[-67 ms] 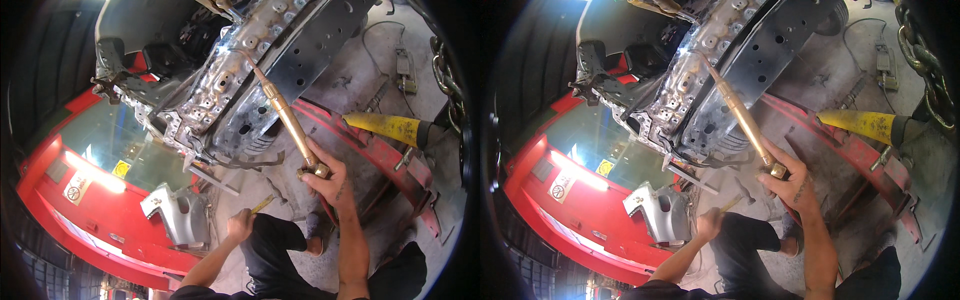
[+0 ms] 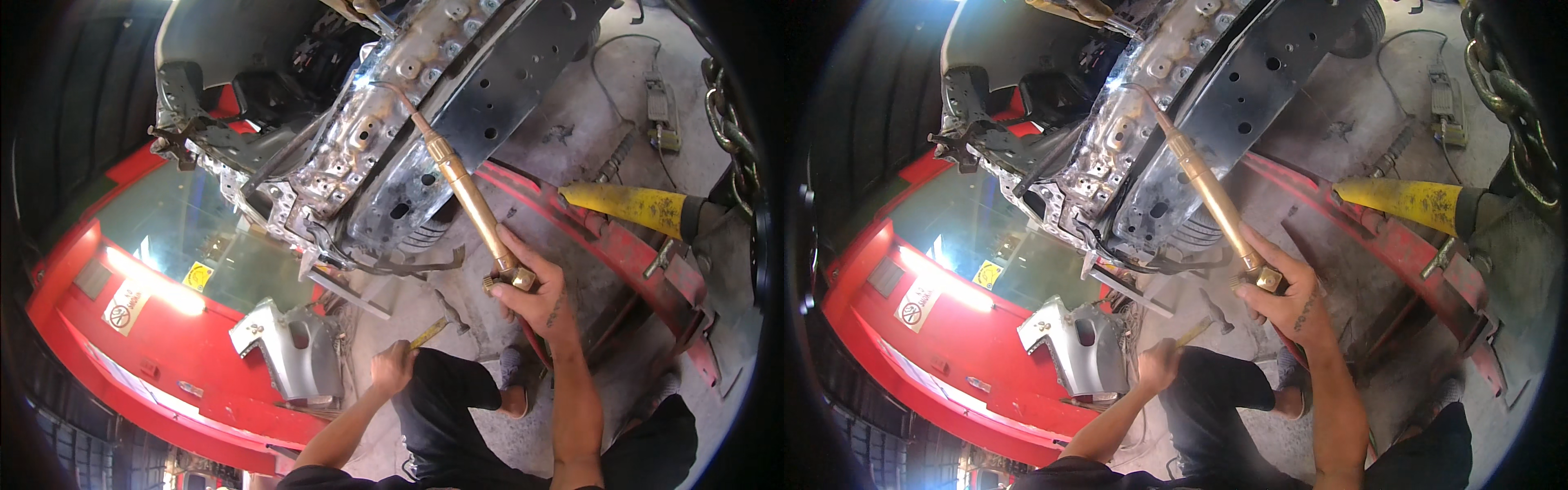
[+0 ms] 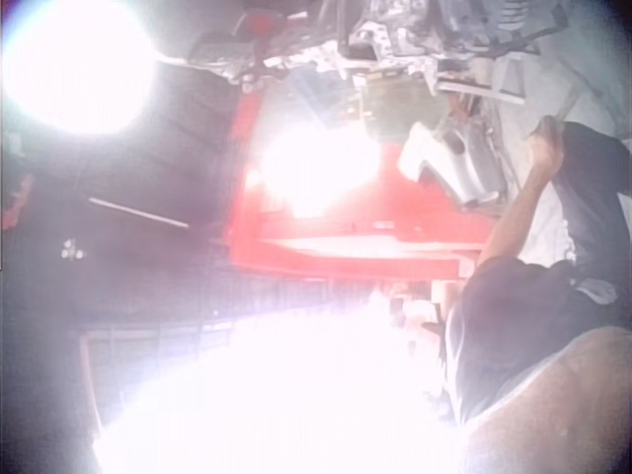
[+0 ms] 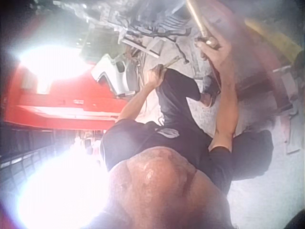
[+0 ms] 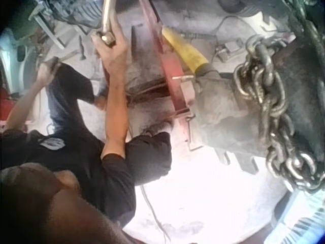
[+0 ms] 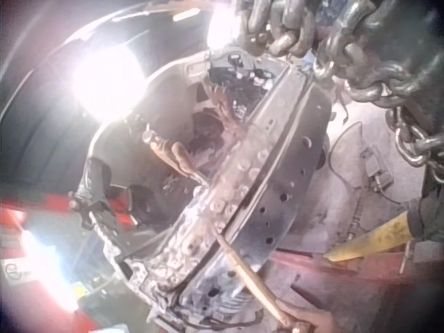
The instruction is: The person welds a car frame using a welding torch and filler rod, then hammers the welds to smooth them. The work is performed on a red vehicle frame secured in a repair jig.
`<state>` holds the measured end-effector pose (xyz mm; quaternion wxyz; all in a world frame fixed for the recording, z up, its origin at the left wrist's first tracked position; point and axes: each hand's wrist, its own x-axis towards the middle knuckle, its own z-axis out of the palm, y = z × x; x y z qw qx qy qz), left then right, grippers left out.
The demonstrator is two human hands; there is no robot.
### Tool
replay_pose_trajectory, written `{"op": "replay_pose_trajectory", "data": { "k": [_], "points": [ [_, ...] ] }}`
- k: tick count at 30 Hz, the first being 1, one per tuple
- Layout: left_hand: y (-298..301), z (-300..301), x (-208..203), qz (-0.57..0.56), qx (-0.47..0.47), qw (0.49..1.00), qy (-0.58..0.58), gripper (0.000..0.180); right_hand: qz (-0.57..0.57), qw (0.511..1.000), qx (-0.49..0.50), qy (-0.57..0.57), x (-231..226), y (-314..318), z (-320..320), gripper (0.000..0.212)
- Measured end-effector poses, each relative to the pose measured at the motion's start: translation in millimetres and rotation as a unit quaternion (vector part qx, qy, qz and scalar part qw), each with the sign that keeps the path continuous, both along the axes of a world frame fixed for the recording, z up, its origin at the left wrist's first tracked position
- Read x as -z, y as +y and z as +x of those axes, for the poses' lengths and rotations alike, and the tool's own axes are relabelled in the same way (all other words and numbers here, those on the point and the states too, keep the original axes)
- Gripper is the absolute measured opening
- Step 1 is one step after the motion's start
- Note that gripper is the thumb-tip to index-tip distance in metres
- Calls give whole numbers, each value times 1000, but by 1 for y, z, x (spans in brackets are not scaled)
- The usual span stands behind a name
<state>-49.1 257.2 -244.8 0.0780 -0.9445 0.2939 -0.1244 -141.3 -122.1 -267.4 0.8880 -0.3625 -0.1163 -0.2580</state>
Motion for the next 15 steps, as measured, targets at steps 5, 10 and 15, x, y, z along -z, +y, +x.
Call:
{"op": "replay_pose_trajectory", "data": {
  "k": [5,10,15],
  "points": [
    [0,7,-3,-1,7,1000,-1,23,-4,1000,3,2,-7,14,8,74],
    [3,7,-3,4,0,1000,-9,23,4,1000,17,-13,-18,26,13,73],
    [6,6,-1,2,-24,1000,-5,24,19,999,27,-29,-19,33,18,74]
  ]
}}
